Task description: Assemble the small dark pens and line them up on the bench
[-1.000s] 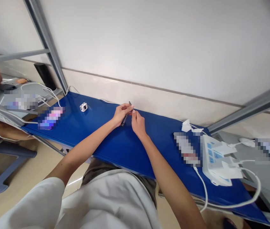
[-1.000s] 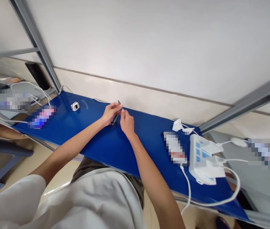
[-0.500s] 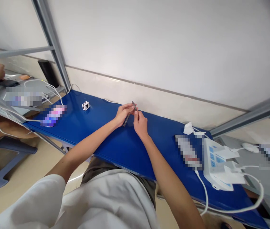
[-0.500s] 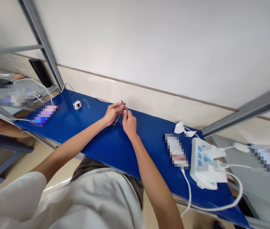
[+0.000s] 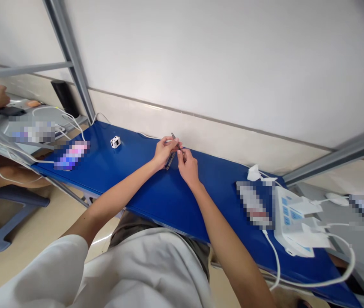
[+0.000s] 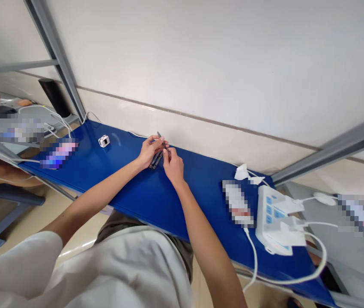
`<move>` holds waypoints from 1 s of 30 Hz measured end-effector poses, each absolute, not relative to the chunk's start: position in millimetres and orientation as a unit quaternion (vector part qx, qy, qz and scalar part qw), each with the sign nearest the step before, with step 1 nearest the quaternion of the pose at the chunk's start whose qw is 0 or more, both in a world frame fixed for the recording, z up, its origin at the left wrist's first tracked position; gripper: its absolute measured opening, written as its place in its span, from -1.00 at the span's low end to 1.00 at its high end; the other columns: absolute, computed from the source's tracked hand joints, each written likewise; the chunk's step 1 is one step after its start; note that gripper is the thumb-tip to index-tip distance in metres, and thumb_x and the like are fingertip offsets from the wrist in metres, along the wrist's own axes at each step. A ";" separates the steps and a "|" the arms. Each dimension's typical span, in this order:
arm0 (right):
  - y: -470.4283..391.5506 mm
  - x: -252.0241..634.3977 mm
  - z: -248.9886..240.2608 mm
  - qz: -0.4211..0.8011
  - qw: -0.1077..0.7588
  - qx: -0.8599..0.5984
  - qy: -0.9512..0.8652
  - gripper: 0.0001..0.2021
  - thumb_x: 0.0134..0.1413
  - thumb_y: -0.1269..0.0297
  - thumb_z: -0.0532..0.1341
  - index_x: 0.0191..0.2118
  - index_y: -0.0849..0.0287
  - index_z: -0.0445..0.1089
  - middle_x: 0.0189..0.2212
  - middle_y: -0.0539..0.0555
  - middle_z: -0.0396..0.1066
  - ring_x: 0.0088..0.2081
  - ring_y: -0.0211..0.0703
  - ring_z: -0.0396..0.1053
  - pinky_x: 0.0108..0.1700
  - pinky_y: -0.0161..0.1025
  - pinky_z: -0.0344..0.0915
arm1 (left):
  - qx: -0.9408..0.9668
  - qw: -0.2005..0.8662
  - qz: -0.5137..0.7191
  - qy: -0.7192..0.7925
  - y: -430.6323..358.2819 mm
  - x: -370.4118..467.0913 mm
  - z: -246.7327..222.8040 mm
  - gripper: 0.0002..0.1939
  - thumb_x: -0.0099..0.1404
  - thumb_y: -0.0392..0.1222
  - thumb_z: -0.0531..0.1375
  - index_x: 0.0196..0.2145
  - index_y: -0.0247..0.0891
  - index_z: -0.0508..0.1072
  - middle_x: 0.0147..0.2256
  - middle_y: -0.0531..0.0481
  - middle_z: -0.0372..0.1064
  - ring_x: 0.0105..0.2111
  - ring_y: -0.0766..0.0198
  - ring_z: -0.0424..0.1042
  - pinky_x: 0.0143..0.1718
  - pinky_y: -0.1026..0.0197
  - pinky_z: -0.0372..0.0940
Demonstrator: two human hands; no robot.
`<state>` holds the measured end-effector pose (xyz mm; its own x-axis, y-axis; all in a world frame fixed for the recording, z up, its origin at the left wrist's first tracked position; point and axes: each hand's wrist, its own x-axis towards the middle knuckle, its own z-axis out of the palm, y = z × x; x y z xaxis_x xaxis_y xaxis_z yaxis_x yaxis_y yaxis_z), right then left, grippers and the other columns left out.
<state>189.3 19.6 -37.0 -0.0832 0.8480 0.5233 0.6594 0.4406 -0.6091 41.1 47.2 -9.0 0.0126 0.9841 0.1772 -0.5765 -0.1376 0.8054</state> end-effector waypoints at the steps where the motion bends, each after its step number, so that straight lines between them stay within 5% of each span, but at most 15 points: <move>1: 19.4 189.3 -36.5 0.111 0.434 -0.516 -0.730 -0.45 0.59 -0.24 -0.01 0.15 0.08 0.50 -0.31 0.16 0.62 -0.32 0.13 0.58 -0.23 -0.12 0.32 | 0.381 0.600 0.652 0.265 48.1 40.2 -9.5 -0.46 0.21 0.17 0.59 -0.14 -0.18 0.46 -0.19 -0.13 0.66 -0.18 0.15 0.66 -0.04 0.11 0.49; 23: 11.6 188.1 -24.5 0.096 0.415 -0.510 -0.747 -0.41 0.64 -0.15 -0.07 0.35 0.04 0.50 0.00 0.22 0.70 -0.09 0.23 0.67 -0.04 -0.03 0.46 | 0.365 0.577 0.659 0.316 52.5 32.3 -5.4 -0.50 0.36 0.25 0.48 -0.04 -0.15 0.48 -0.21 -0.12 0.68 -0.19 0.20 0.69 -0.10 0.19 0.46; 30: 11.4 187.1 -26.5 0.089 0.410 -0.512 -0.750 -0.40 0.63 -0.20 -0.08 0.26 0.05 0.54 -0.18 0.20 0.69 -0.25 0.18 0.64 -0.18 -0.08 0.39 | 0.367 0.552 0.675 0.324 54.6 29.6 -5.4 -0.52 0.40 0.27 0.43 -0.02 -0.14 0.48 -0.22 -0.08 0.67 -0.19 0.21 0.68 -0.15 0.22 0.46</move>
<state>187.1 11.4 -26.5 -0.1395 0.8406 0.5234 0.6953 0.4595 -0.5527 29.6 54.6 -5.4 -0.1213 0.9829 0.1388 -0.5076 -0.1816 0.8422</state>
